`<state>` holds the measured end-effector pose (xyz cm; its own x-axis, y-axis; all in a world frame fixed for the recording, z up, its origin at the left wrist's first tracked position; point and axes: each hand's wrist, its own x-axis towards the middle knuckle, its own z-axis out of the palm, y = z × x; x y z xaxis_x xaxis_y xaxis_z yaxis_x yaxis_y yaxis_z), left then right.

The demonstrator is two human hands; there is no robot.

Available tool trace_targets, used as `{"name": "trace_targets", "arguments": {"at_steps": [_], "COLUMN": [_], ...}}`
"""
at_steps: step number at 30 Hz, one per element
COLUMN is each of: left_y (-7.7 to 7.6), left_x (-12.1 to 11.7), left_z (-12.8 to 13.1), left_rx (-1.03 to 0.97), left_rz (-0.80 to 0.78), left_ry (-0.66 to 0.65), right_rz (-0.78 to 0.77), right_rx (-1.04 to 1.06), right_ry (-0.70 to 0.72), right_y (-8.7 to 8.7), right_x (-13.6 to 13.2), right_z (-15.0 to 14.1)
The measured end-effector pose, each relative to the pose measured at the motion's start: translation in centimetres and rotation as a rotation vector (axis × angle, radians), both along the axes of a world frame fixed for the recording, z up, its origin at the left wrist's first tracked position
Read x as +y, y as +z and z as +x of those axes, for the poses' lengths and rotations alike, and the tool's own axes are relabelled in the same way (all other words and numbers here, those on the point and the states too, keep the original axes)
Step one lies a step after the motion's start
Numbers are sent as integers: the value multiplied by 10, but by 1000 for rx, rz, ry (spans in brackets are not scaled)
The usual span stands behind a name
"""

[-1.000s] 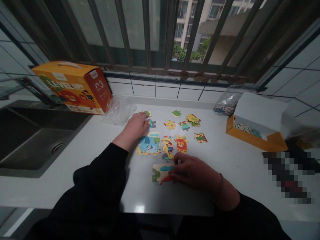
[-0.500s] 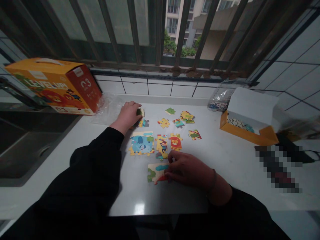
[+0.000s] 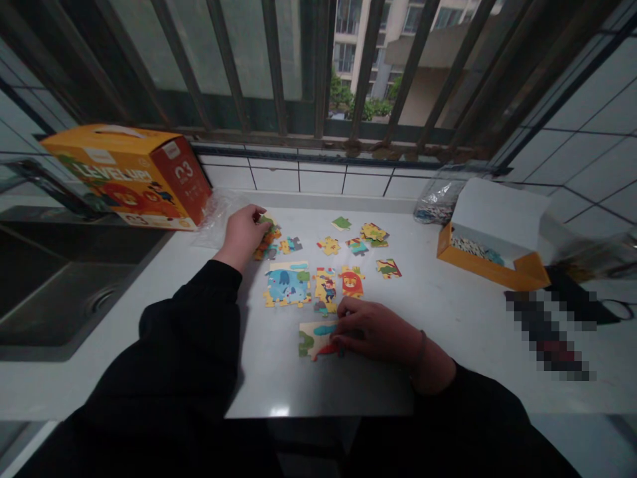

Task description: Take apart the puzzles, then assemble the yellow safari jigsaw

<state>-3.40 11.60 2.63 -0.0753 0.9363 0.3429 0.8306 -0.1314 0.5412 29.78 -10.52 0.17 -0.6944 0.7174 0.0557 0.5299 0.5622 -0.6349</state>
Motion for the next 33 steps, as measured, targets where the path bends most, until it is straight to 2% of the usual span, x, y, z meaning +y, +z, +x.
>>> {"name": "trace_targets", "arguments": {"at_steps": [3, 6, 8, 10, 14, 17, 20, 23, 28, 33], "left_y": [7, 15, 18, 16, -1, -14, -18, -18, -22, -29], "left_x": [-14, -42, -71, -107, -181, -218, -231, -230, -227, -229], "left_z": [-7, -16, -22, -25, -18, -7, -2, -2, -8, -11], "left_rx": [-98, -304, -519, -638, -579, -427, -294, -216, -176, -166], "left_rz": [4, -15, -75, -204, -546, -570, -510, -435, -390, -375], "left_ry": [41, 41, -24, -148, -387, -452, -473, -496, -572, -719], "right_rz": [-5, -1, 4, 8, 35, 123, 208, 214, 159, 178], "right_rx": [17, 25, 34, 43, 67, 149, 155, 48, 3, 11], "right_ry": [-11, -19, -20, -11, 3, -12, -9, -14, -59, -57], "right_y": [-1, -2, -3, -4, -5, -6, -10, -14, -10, -6], "right_x": [0, 0, 0, 1, 0, -3, -9, -15, -20, -20], "right_z": [-1, -1, -1, 0, 0, -8, -22, -35, -41, -39]}}
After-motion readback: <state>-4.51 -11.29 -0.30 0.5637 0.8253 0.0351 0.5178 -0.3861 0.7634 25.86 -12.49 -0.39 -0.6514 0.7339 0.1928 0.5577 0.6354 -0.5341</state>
